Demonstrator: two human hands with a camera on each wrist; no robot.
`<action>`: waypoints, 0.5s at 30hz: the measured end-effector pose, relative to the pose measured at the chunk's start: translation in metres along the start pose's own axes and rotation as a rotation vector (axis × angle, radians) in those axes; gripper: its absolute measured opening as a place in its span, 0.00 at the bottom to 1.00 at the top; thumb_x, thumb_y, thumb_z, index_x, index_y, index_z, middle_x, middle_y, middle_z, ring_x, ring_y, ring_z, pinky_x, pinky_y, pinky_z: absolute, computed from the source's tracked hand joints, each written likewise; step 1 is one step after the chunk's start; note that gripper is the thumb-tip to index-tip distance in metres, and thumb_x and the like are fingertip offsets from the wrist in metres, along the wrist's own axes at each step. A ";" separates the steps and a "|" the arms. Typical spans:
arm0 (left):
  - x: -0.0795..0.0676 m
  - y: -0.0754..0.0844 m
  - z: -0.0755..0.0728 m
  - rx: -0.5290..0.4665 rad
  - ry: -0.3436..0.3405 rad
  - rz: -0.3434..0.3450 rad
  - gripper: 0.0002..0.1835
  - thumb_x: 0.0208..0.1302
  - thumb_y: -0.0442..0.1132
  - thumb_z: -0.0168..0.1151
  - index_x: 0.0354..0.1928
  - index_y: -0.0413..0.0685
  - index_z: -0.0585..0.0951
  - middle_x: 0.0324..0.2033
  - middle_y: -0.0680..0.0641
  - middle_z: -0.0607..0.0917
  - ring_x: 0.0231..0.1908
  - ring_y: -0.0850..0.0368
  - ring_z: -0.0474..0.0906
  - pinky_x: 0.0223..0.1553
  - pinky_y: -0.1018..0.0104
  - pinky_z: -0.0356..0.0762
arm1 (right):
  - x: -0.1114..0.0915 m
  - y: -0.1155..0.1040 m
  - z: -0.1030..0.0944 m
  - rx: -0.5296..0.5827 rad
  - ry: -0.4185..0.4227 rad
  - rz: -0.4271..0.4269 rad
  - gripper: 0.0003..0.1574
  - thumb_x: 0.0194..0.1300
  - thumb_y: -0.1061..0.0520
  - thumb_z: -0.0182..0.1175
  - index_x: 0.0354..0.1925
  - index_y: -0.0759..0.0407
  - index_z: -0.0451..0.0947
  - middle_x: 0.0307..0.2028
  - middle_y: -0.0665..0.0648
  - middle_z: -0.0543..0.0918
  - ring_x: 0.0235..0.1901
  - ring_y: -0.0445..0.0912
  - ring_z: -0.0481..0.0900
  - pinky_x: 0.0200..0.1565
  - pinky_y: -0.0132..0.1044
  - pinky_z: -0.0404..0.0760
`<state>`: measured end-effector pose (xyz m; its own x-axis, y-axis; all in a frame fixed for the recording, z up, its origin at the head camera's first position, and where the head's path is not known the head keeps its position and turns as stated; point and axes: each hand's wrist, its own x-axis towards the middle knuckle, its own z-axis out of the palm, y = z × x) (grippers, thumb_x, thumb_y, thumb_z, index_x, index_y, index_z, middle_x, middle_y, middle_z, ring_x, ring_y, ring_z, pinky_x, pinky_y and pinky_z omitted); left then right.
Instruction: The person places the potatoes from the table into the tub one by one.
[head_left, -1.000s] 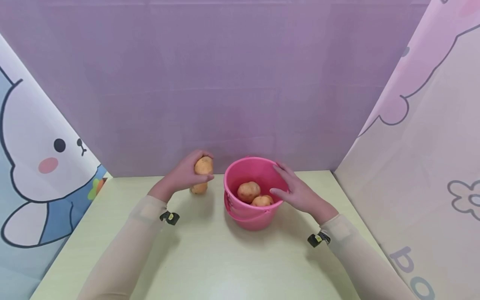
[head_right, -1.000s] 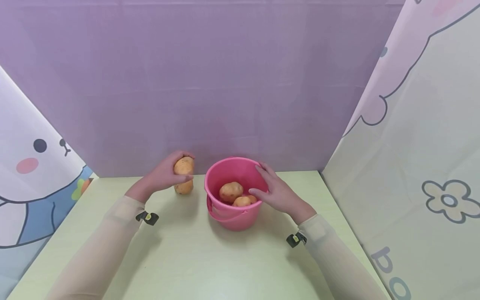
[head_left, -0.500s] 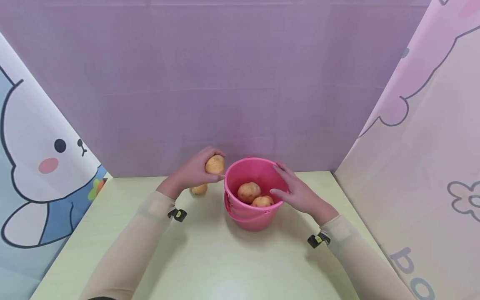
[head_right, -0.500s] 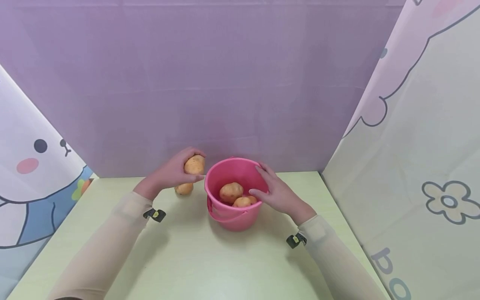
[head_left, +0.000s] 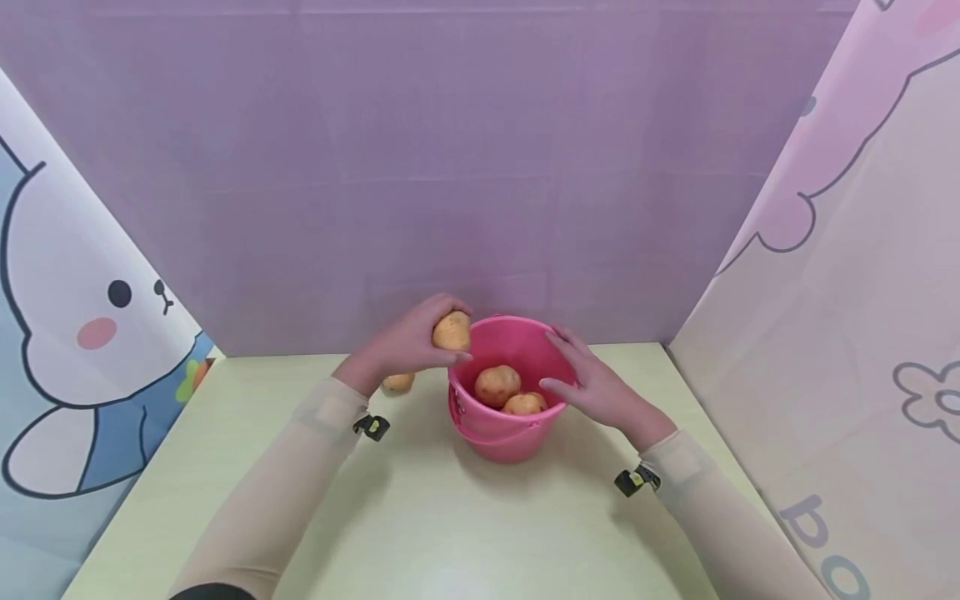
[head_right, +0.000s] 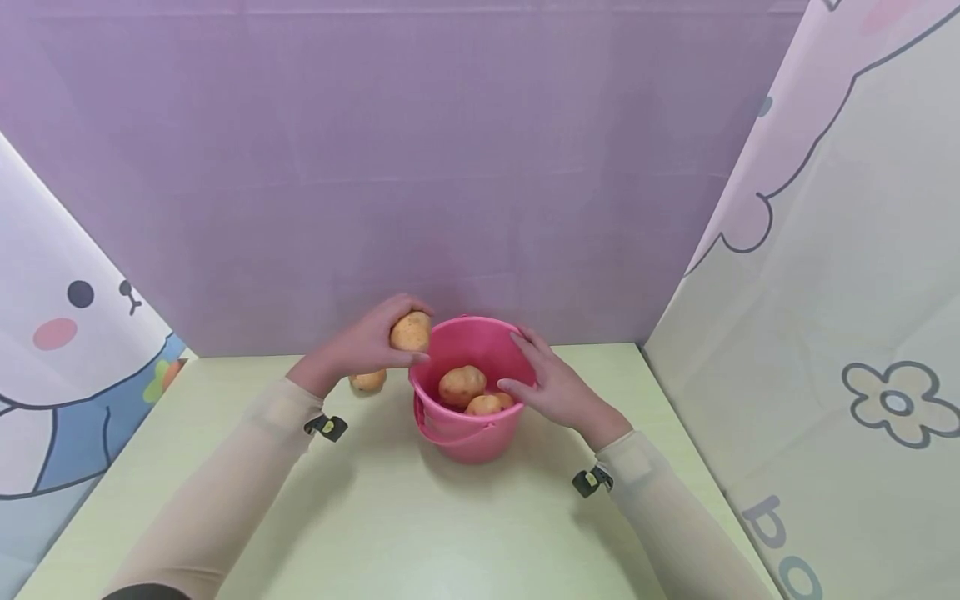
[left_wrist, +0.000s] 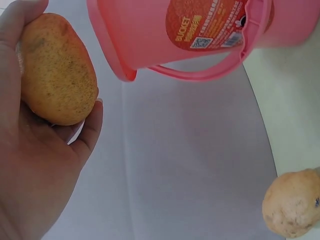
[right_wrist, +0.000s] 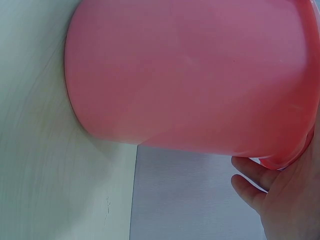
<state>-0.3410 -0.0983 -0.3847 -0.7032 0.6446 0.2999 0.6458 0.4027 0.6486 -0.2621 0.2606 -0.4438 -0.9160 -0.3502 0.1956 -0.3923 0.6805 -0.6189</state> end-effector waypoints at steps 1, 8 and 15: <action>0.001 0.001 0.001 0.003 -0.003 0.009 0.34 0.60 0.51 0.84 0.65 0.55 0.79 0.58 0.53 0.81 0.55 0.52 0.80 0.53 0.52 0.87 | 0.000 0.000 0.000 -0.001 0.000 0.001 0.61 0.73 0.30 0.69 0.90 0.44 0.53 0.89 0.53 0.49 0.84 0.64 0.56 0.65 0.65 0.82; 0.009 0.006 0.008 0.013 -0.042 0.014 0.38 0.60 0.55 0.84 0.67 0.47 0.79 0.58 0.54 0.81 0.56 0.54 0.80 0.54 0.54 0.87 | 0.000 0.000 0.000 -0.002 -0.001 0.004 0.61 0.73 0.30 0.69 0.90 0.44 0.53 0.89 0.53 0.48 0.84 0.64 0.55 0.65 0.65 0.82; 0.014 0.012 0.013 -0.026 -0.072 -0.023 0.40 0.61 0.57 0.83 0.68 0.48 0.78 0.57 0.55 0.81 0.55 0.54 0.81 0.51 0.55 0.89 | 0.000 0.000 0.000 0.000 -0.003 0.004 0.62 0.72 0.27 0.68 0.90 0.43 0.53 0.89 0.52 0.48 0.84 0.63 0.57 0.64 0.64 0.84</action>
<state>-0.3393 -0.0763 -0.3819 -0.6940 0.6808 0.2340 0.6212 0.4020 0.6727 -0.2621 0.2602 -0.4437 -0.9173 -0.3494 0.1908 -0.3886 0.6819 -0.6196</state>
